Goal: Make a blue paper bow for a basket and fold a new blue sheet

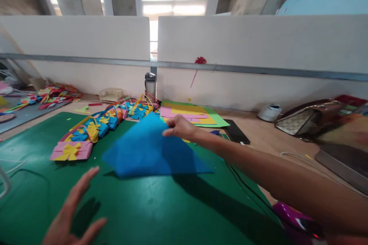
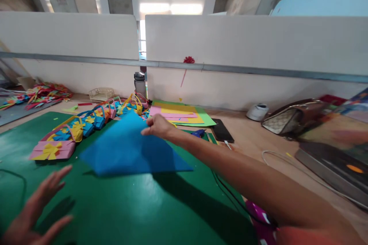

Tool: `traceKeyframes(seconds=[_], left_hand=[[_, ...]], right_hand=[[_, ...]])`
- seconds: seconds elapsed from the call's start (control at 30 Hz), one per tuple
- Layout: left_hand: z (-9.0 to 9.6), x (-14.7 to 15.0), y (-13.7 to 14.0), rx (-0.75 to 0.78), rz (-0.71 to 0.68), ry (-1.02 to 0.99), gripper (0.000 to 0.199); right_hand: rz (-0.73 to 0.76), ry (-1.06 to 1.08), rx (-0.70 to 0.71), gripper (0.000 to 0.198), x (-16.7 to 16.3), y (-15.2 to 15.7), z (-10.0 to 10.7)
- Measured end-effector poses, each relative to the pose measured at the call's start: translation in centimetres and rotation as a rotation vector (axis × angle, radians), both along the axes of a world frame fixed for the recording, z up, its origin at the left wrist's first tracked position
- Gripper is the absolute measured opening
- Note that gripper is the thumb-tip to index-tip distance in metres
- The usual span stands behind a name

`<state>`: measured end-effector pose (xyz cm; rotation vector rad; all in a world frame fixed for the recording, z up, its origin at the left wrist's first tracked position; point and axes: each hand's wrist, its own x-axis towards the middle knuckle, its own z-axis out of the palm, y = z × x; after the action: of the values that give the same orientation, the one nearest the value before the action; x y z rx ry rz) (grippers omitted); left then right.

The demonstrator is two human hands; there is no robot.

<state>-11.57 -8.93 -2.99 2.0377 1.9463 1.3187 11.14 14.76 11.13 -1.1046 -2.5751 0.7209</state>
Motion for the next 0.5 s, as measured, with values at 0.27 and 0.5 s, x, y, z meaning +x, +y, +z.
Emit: traceKeyframes(seconds=[0.27,0.5], left_hand=[[5.2,-1.2,9.5,0.024,-0.215,-0.401,0.092],[2.4,0.4,11.3,-0.099,-0.436,-0.063,0.075]], right_hand=[[0.176,0.503,0.619,0.009,4.6,-7.8,4.0],[0.169,0.371,0.61,0.024,10.3,-14.2,-4.5]])
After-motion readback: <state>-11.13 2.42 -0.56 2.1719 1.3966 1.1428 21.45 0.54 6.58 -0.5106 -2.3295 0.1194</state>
